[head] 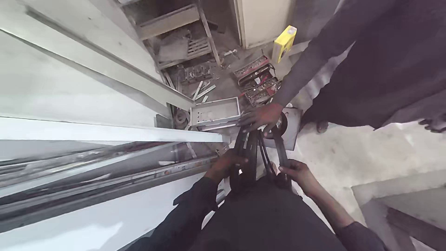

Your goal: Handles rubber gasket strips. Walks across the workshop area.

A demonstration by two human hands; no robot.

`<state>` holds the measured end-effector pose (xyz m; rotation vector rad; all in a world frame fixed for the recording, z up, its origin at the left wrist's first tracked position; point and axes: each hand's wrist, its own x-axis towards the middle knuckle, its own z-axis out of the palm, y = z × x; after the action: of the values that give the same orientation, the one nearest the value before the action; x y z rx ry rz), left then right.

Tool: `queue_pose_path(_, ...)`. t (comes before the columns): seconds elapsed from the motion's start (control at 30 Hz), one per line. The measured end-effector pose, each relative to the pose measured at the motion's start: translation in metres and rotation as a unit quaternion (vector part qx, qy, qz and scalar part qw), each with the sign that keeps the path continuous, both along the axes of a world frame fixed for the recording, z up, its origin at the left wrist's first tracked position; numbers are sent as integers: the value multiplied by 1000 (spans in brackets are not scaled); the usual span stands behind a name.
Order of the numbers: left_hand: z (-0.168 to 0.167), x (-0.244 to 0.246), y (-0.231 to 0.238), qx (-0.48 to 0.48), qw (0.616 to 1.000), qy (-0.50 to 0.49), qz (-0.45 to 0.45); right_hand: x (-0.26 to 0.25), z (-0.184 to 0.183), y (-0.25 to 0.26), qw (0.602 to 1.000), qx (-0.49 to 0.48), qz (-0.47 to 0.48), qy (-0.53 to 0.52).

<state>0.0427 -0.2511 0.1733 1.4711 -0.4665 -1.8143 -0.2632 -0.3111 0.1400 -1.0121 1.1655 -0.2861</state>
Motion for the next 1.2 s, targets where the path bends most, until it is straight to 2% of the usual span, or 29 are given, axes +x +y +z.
queue_pose_path(0.1,-1,6,-22,-27,999,19,-19,21,2,-14,999,-22,1,-24)
queue_pose_path(0.23,-8,-2,-21,3,999,32,13,34,-5,-9,1000,-19,24,4)
queue_pose_path(0.47,-15,-31,-57,-10,996,58,62,69,11,-54,998,-61,23,16)
queue_pose_path(0.6,-22,-45,-79,-9,991,95,90,61,11,-74,998,-69,11,4)
queue_pose_path(0.77,-13,-64,-85,23,988,127,83,47,23,-87,989,-127,66,26)
queue_pose_path(0.9,-21,-77,-84,19,985,150,77,32,49,-93,960,-202,147,129)
queue_pose_path(1.03,-33,-76,-84,-22,989,129,71,41,79,-82,883,-247,232,326)
queue_pose_path(1.1,-37,-70,-90,-30,987,147,64,58,95,-67,850,-238,224,412)
queue_pose_path(1.2,-34,-60,-112,-40,989,140,25,78,101,-46,839,-224,159,469)
